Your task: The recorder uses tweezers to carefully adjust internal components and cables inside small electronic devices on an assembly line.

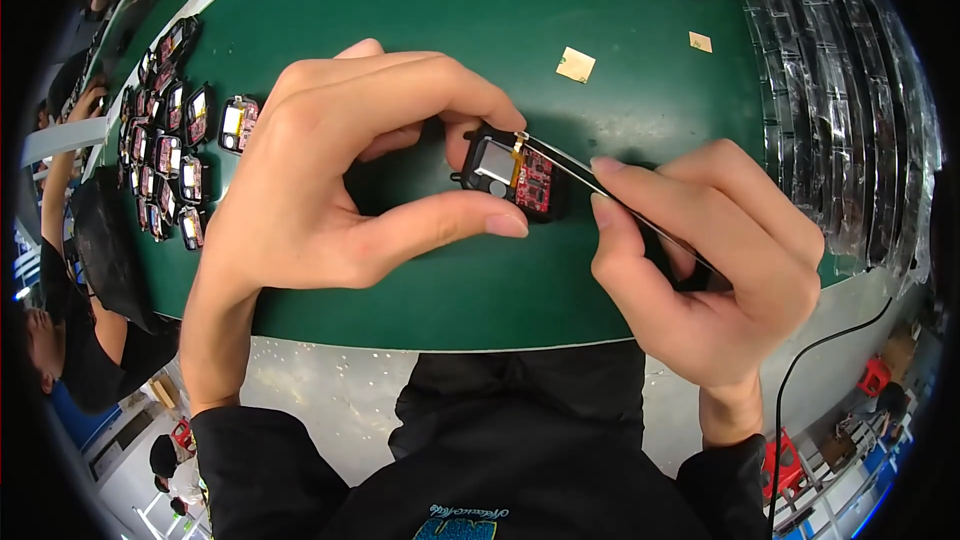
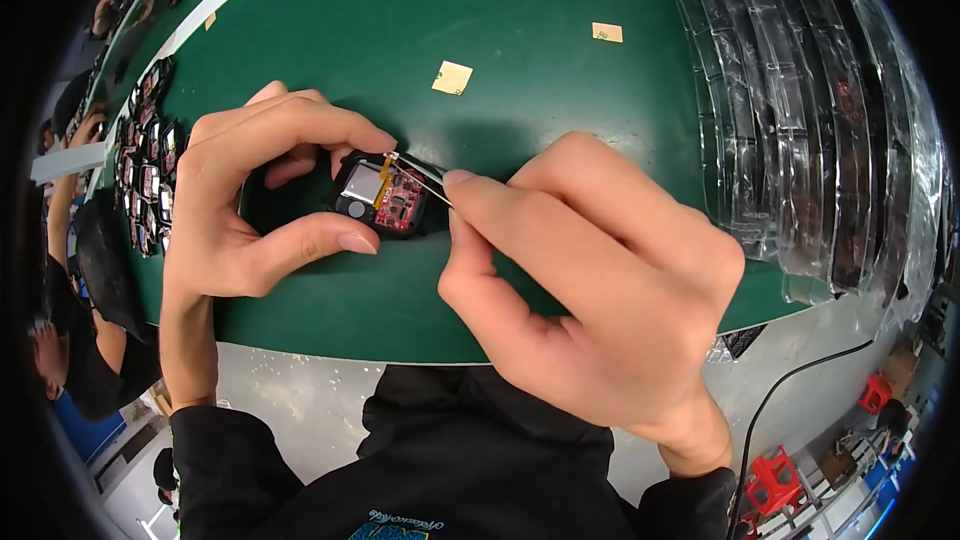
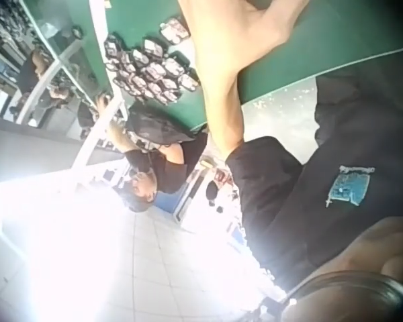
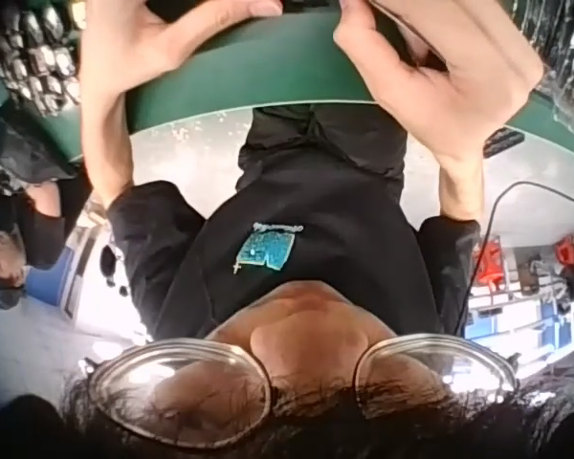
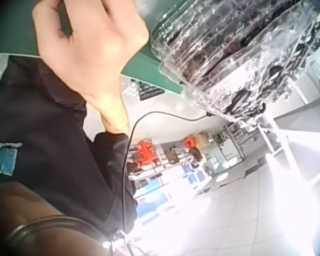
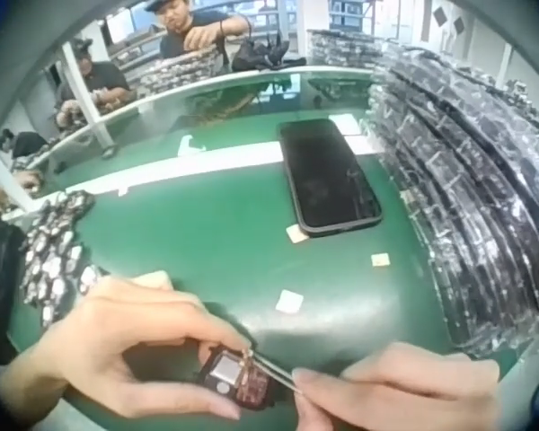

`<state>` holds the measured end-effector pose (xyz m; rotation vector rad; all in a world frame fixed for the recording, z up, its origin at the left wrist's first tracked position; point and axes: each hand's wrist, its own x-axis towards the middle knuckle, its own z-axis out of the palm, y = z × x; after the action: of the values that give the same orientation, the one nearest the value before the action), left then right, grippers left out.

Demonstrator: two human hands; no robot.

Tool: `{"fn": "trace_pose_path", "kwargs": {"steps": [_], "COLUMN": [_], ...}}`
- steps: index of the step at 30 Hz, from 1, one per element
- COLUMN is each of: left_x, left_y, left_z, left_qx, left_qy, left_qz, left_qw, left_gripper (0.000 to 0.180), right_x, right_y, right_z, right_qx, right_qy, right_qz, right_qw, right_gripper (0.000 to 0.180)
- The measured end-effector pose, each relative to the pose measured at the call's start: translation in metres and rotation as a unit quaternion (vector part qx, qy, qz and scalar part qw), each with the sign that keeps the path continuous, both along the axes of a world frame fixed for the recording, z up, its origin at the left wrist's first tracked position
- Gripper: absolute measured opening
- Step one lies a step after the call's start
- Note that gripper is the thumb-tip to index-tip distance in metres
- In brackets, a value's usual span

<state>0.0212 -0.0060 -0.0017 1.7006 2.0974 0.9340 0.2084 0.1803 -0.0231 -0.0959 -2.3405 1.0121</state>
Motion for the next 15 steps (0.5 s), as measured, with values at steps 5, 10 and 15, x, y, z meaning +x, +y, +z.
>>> {"fn": "trace_pose_path", "kwargs": {"steps": [5,10,15], "left_x": [-0.002,-0.011,-0.018], "left_y": [0.000,-0.001,-0.004], "left_z": [-0.001,-0.003,-0.001], "left_qx": [0.002,0.012,-0.022], "left_qy": [0.002,-0.017,-0.073], "left_qz": [-0.004,-0.036,-0.050], "left_qw": [1.000,0.999,0.996], "left_gripper": [0.058,0.061,0.067], "right_x": [-0.002,0.000,0.001], "right_y": [0.000,-0.002,0.005], "right_z": [-0.003,0.001,0.010], "right_qx": [0.013,0.011,-0.053], "right_qy": [0.002,-0.004,-0.061], "right_qz": [0.006,0.008,0.038], "right_qw": [1.000,1.000,0.996], "right_gripper": [0.030,0.030,0.023]}}
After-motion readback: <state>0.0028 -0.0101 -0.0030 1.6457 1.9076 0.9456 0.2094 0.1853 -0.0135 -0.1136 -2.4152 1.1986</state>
